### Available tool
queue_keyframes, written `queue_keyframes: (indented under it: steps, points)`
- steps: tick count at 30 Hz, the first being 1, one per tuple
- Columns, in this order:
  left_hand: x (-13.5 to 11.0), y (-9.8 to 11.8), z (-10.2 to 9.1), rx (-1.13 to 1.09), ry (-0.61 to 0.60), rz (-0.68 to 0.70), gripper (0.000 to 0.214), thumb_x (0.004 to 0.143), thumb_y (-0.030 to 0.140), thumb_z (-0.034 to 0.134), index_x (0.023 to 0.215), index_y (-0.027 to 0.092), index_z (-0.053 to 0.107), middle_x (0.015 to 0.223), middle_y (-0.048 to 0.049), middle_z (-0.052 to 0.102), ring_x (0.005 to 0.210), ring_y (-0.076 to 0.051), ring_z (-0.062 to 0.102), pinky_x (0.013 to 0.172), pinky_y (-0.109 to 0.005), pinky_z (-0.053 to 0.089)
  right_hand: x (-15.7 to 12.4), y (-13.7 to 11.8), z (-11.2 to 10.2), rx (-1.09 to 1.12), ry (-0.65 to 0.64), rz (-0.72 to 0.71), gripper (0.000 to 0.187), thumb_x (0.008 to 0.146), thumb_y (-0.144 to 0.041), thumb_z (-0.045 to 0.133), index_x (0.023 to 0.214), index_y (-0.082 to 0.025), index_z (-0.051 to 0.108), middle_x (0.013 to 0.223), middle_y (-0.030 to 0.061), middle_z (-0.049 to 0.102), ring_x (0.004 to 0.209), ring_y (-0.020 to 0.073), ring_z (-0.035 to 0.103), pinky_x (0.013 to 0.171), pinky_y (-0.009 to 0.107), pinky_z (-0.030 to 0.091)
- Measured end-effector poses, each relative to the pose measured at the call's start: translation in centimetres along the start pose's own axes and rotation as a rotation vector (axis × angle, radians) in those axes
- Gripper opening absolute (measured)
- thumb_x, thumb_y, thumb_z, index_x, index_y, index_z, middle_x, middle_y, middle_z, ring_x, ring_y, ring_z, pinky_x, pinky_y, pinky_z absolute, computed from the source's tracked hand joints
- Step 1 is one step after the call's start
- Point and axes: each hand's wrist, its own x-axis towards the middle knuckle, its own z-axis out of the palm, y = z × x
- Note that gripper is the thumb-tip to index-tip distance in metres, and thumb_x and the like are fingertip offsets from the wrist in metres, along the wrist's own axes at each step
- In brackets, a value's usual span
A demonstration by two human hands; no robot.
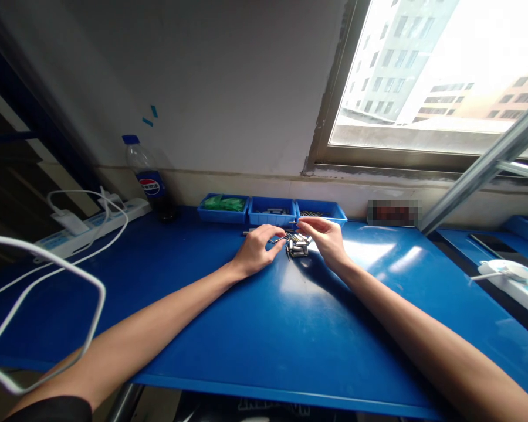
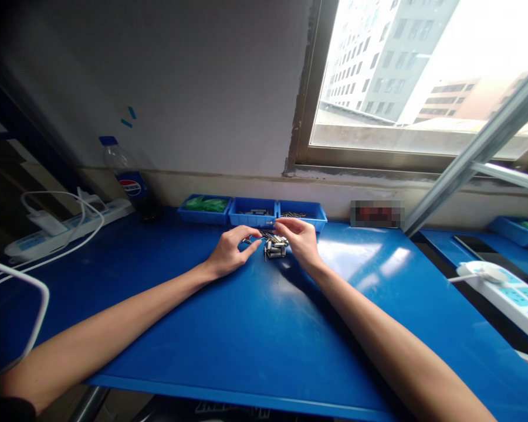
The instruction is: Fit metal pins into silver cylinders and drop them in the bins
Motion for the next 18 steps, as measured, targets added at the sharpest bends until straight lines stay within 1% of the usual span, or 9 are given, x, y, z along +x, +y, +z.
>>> queue_keyframes:
  steps: [1,3,4,6,8,10,15,18]
  points:
    - [-0.05,0.11,-0.02,0.013,-0.060,0.061,0.015,0.095,0.025,0.065,0.107,0.019,0.073,0.109,-0.0083,0.075,0.105,-0.021,0.069,0.096,-0.037,0.056,0.28,0.16,-0.20,0.010,0.057,-0.029,0.039,0.075,-0.048,0.084,0.101,-0.019,0.079,0.098,0.0096,0.081,0.089,0.0265,0.077,0.087,0.042,0.062]
    - [-0.14,0.30,0.00,0.031,-0.192,0.180,0.015,0.095,0.025,0.065,0.105,0.021,0.076,0.113,-0.0088,0.074,0.112,-0.023,0.065,0.102,-0.040,0.054,0.71,0.44,-0.59,0.015,0.114,-0.068,0.045,0.076,-0.046,0.084,0.112,-0.019,0.076,0.115,0.0121,0.078,0.103,0.0281,0.076,0.097,0.045,0.059]
    - [-0.17,0.35,0.03,0.041,-0.248,0.226,0.015,0.095,0.026,0.065,0.103,0.021,0.077,0.112,-0.0085,0.074,0.114,-0.024,0.064,0.103,-0.041,0.053,0.83,0.55,-0.73,0.011,0.119,-0.076,0.049,0.076,-0.045,0.083,0.118,-0.020,0.074,0.123,0.0130,0.076,0.108,0.0285,0.075,0.101,0.046,0.057]
    - [-0.19,0.38,0.11,0.065,-0.308,0.268,0.016,0.096,0.026,0.063,0.100,0.022,0.078,0.109,-0.0078,0.075,0.113,-0.024,0.064,0.104,-0.042,0.053,0.88,0.73,-0.89,0.002,0.113,-0.074,0.054,0.077,-0.043,0.082,0.126,-0.021,0.070,0.129,0.0142,0.073,0.110,0.0285,0.074,0.103,0.047,0.056]
    - [-0.20,0.32,0.19,0.091,-0.315,0.256,0.018,0.097,0.025,0.061,0.097,0.021,0.078,0.104,-0.0077,0.076,0.108,-0.023,0.065,0.101,-0.041,0.053,0.75,0.85,-0.87,-0.005,0.103,-0.065,0.052,0.079,-0.041,0.079,0.127,-0.021,0.069,0.126,0.0138,0.074,0.104,0.0274,0.076,0.101,0.048,0.057]
    - [-0.20,0.22,0.26,0.128,-0.296,0.212,0.019,0.097,0.024,0.059,0.094,0.020,0.078,0.101,-0.0077,0.077,0.103,-0.023,0.066,0.097,-0.040,0.054,0.57,0.90,-0.76,-0.019,0.086,-0.065,0.048,0.081,-0.040,0.076,0.125,-0.022,0.069,0.121,0.0124,0.075,0.098,0.0258,0.077,0.098,0.047,0.058]
    - [-0.30,-0.17,0.44,0.193,-0.221,0.078,0.012,0.092,0.022,0.064,0.087,0.020,0.075,0.094,-0.0066,0.076,0.095,-0.023,0.068,0.092,-0.040,0.055,0.33,0.83,-0.64,-0.039,0.080,-0.048,0.044,0.081,-0.039,0.074,0.120,-0.021,0.069,0.114,0.0110,0.077,0.090,0.0234,0.076,0.089,0.043,0.060]
    - [-0.30,-0.60,0.63,0.166,-0.207,0.004,0.008,0.091,0.020,0.067,0.091,0.021,0.075,0.098,-0.0065,0.077,0.096,-0.023,0.069,0.091,-0.039,0.056,0.25,0.73,-0.67,-0.032,0.068,-0.027,0.042,0.080,-0.039,0.074,0.118,-0.021,0.069,0.110,0.0100,0.078,0.086,0.0223,0.075,0.084,0.040,0.060]
